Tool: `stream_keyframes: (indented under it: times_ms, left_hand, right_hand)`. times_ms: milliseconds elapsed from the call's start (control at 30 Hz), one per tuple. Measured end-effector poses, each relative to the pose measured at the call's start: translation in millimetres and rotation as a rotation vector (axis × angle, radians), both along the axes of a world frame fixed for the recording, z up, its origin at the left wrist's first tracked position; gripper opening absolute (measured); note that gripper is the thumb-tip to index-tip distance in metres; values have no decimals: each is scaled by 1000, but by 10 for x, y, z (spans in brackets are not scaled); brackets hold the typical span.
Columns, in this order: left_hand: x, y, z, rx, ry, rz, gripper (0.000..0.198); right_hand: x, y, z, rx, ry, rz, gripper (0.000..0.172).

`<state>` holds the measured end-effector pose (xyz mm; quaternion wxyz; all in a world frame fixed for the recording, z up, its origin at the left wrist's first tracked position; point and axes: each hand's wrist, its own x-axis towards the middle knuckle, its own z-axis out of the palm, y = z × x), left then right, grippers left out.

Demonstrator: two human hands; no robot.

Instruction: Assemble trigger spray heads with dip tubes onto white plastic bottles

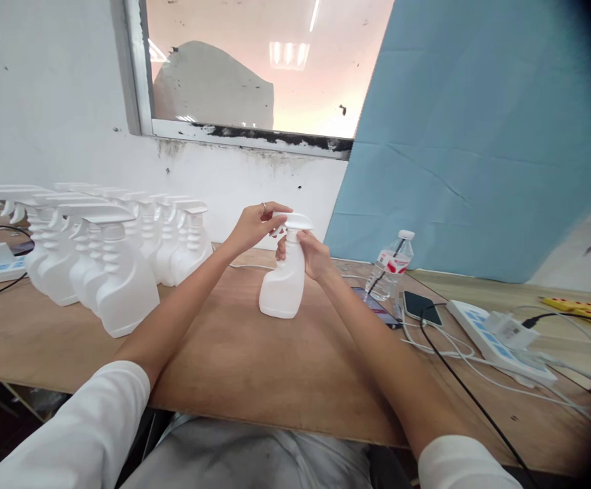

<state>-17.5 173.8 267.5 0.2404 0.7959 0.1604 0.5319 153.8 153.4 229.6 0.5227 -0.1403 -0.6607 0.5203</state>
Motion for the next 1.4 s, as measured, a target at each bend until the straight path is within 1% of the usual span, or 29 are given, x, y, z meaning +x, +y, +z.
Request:
stream_keyframes:
  times_ms: [67, 133, 200, 333, 467, 633, 767, 900, 1033, 1100, 1200, 1333, 1400]
  left_hand:
    - [-3, -16, 7, 3, 0, 2, 33]
    - [-4, -31, 14, -1, 0, 1, 32]
    - [-6, -41, 17, -7, 3, 2, 32]
    - [-14, -47, 16, -8, 8, 2, 33]
    - [-18, -57, 20, -23, 19, -8, 33]
    - [-23, -68, 29, -17, 22, -15, 31]
    - [-28, -73, 30, -29, 29, -18, 30]
    - [-29, -74, 27, -31, 28, -8, 29]
    - [-31, -72, 28, -30, 32, -7, 30]
    - [-35, -65, 27, -20, 35, -10, 29]
    - [-41, -51, 21, -7, 37, -10, 29]
    - [-42, -43, 16, -14, 34, -17, 29]
    - [-43, -44, 15, -16, 38, -22, 28]
  right_hand:
    - [-6, -8, 6, -28, -22, -20, 31]
    - [-13, -14, 8, -11, -39, -77, 29]
    - [-17, -15, 5, 16, -35, -97, 28]
    - [-4, 3, -9, -11, -6, 5, 30]
    - [8, 24, -24, 18, 6, -5, 22]
    - [13, 11, -11, -33, 10, 54, 26]
    - [1, -4, -7, 4, -5, -1, 21]
    - [-3, 11, -26, 4, 9, -1, 26]
    - [-10, 29, -43, 25, -6, -46, 19]
    - [-14, 23, -40, 38, 6, -47, 23]
    - [-16, 8, -26, 3, 9, -2, 31]
    - [-14, 5, -23, 9, -6, -54, 27]
    - [-10, 8, -26, 11, -2, -56, 28]
